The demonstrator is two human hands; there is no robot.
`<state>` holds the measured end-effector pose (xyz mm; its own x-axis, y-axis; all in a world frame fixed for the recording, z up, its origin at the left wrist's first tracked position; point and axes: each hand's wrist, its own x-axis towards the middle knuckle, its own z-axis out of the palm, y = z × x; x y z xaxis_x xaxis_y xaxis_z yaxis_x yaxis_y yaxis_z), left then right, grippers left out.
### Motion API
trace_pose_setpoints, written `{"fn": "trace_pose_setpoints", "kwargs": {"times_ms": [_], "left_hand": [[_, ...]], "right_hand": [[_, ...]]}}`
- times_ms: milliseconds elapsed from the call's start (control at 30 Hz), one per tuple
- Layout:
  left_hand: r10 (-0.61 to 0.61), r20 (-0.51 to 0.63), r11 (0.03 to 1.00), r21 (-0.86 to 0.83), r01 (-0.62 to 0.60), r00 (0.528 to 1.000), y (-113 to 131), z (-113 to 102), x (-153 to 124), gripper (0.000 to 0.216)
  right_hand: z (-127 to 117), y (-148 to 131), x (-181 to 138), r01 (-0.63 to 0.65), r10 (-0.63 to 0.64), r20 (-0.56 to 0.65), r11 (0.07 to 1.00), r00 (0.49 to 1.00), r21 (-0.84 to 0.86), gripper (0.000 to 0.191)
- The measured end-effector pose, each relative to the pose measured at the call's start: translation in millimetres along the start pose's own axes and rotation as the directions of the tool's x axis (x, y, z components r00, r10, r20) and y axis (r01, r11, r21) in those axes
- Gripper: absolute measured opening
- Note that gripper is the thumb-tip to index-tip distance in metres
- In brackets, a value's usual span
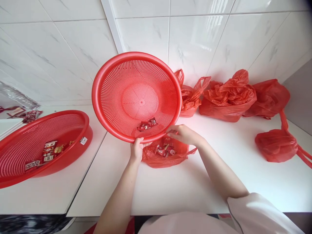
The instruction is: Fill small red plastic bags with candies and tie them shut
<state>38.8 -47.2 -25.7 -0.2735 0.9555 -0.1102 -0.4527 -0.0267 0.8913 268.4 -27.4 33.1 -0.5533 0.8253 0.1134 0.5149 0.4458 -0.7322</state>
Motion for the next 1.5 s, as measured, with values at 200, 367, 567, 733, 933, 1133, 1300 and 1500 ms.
{"fn": "trace_pose_setpoints", "kwargs": {"times_ms": [200,367,567,733,933,1133,1300,1500], "left_hand": [[-0.053,0.134,0.999,0.015,0.051,0.99,-15.0,1.5,-10.7,0.04],[-0.127,0.292,0.989,0.111,0.099,0.948,-25.9,6.7,-28.7,0.044],[-0.147,0.324,0.985,0.132,0.109,0.934,-25.5,10.5,-34.5,0.046],[-0.166,0.303,0.984,0.111,0.138,0.939,-25.4,9.4,-27.8,0.04],[-0.077,0.143,0.995,0.072,0.067,0.987,-16.3,3.0,-15.2,0.03],[0.079,-0.033,0.996,0.049,-0.077,0.996,-3.4,-3.3,-0.8,0.037],[0.13,-0.083,0.991,-0.002,-0.13,0.988,3.4,-4.8,3.8,0.041],[0.107,-0.084,0.994,0.007,-0.107,0.991,4.1,-3.0,-0.5,0.038]], "right_hand": [[4.0,-4.2,2.7,0.168,-0.196,-0.227,0.976,0.954,-0.135,0.023],[21.2,-0.8,5.2,0.077,-0.133,-0.178,0.954,0.975,-0.289,0.051],[34.8,-1.5,9.9,0.021,-0.074,-0.114,0.914,0.991,-0.406,0.04],[27.7,2.5,14.2,0.095,-0.114,-0.158,0.987,0.981,-0.126,0.03],[9.3,-4.3,6.4,0.052,-0.032,-0.27,0.996,0.962,0.068,0.037],[5.9,-1.9,3.1,-0.15,0.074,0.252,0.944,0.965,0.295,0.03],[21.6,7.4,11.7,-0.276,0.184,0.274,0.896,0.944,0.349,0.038],[15.1,2.7,9.1,-0.279,0.25,-0.272,0.957,0.929,-0.075,0.024]]}}
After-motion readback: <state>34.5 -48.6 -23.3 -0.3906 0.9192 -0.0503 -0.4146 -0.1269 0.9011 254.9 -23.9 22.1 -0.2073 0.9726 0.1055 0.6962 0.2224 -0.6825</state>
